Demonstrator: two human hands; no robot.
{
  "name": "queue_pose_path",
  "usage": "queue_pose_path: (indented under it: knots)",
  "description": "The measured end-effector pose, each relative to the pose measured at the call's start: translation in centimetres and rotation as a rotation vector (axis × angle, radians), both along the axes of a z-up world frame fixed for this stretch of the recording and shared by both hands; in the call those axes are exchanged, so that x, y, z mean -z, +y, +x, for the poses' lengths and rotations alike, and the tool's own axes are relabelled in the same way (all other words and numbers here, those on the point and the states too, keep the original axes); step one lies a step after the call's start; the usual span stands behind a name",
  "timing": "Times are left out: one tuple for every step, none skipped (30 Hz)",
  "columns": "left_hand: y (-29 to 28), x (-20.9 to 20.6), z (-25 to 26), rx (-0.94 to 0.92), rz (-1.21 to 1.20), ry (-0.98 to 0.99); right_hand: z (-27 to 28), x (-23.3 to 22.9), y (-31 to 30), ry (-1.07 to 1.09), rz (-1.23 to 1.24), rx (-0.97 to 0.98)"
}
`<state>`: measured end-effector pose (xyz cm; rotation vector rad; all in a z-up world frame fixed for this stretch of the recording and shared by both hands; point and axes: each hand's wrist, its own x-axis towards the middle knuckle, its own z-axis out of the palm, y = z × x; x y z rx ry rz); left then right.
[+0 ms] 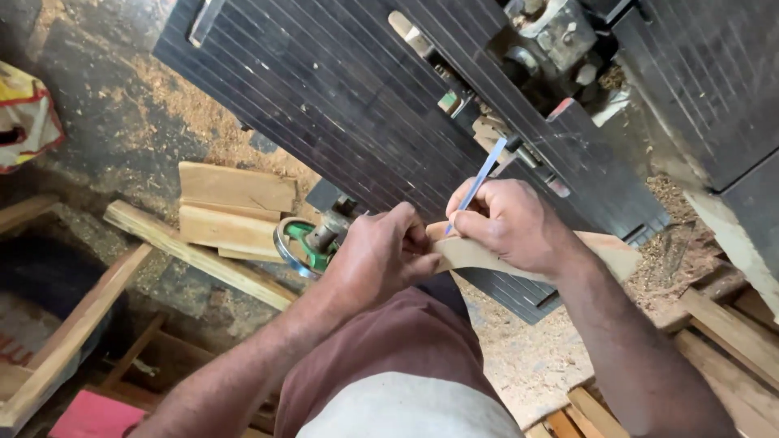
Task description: The recorder is marking dimensions and numbers on curved wood pieces using a pencil at a woodworking station.
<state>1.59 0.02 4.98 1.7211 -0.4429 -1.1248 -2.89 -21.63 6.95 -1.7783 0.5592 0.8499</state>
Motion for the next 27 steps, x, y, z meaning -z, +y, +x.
queue_pose_path:
  knots:
    - [0.0,0.0,-0.1,0.0,0.004,0.01,0.3,-0.4,0.2,0.01,0.004,0.0]
    - [0.0,-0.1,-0.2,-0.006,0.011,0.012,0.7,-0.8,0.3,0.07,-0.052,-0.042]
    - [-0.1,0.0,0.0,-0.011,0.014,0.006,1.2,-1.1,0.4,0.121,-0.111,-0.084]
    - [-0.1,0.1,-0.1,-0.011,0.014,0.007,1.0,-0.8,0.3,0.123,-0.112,-0.084]
    - [-0.1,0.1,-0.1,-0.003,0.028,0.016,0.8,-0.6,0.2,0.081,-0.093,-0.078]
    - [0.0,0.1,-0.1,0.005,0.042,0.026,0.5,-0.4,0.1,0.04,-0.074,-0.073]
    - [0.0,0.2,0.0,0.007,0.043,0.026,0.4,-0.2,0.0,0.041,-0.073,-0.071]
    - [-0.1,0.2,0.0,0.001,0.028,0.015,0.3,0.0,-0.1,0.021,-0.04,-0.053]
    - [-0.1,0.2,0.0,-0.005,0.013,0.006,0.0,0.1,-0.2,0.004,-0.007,-0.035]
    - [-0.1,0.2,0.0,-0.002,0.014,0.01,0.5,-0.2,0.0,0.008,-0.006,-0.032]
    - [-0.1,0.2,-0.1,-0.006,0.02,0.026,0.8,-0.5,0.1,0.094,-0.042,-0.046]
    - [-0.2,0.2,-0.2,-0.009,0.026,0.042,1.2,-0.8,0.3,0.18,-0.077,-0.061]
    - [-0.2,0.2,-0.1,-0.006,0.025,0.041,1.0,-0.6,0.2,0.179,-0.077,-0.058]
    - [-0.2,0.2,0.0,0.006,0.025,0.058,0.8,-0.4,0.1,0.135,-0.064,-0.065]
    - [-0.2,0.1,0.0,0.017,0.025,0.076,0.6,-0.3,0.0,0.091,-0.051,-0.073]
    - [-0.3,0.1,0.1,0.02,0.025,0.076,0.6,-0.3,0.0,0.09,-0.051,-0.071]
    - [-0.3,0.1,0.1,0.021,0.028,0.06,0.6,-0.2,0.0,0.075,-0.038,-0.061]
    - [-0.3,0.0,0.2,0.023,0.032,0.043,0.6,-0.2,0.0,0.06,-0.026,-0.051]
    - [-0.3,0.0,0.2,0.023,0.032,0.042,0.6,-0.2,0.0,0.059,-0.025,-0.051]
    - [-0.3,0.0,0.2,0.032,0.04,0.036,0.6,-0.2,0.0,0.061,-0.039,-0.063]
    - [-0.3,0.1,0.2,0.041,0.049,0.03,0.6,-0.3,0.0,0.063,-0.053,-0.074]
    - [-0.3,0.1,0.2,0.041,0.049,0.029,0.7,-0.3,0.1,0.062,-0.053,-0.075]
    - [-0.3,0.1,0.2,0.044,0.051,0.037,0.8,-0.4,0.1,0.088,-0.072,-0.089]
    - [-0.3,0.1,0.2,0.048,0.053,0.045,0.9,-0.4,0.1,0.114,-0.091,-0.103]
    - [-0.3,0.1,0.2,0.049,0.052,0.045,0.8,-0.3,0.0,0.114,-0.092,-0.103]
    - [-0.3,0.1,0.2,0.051,0.06,0.054,0.6,-0.2,0.0,0.088,-0.072,-0.09]
    - [-0.3,0.1,0.2,0.054,0.069,0.065,0.4,-0.1,-0.1,0.063,-0.053,-0.077]
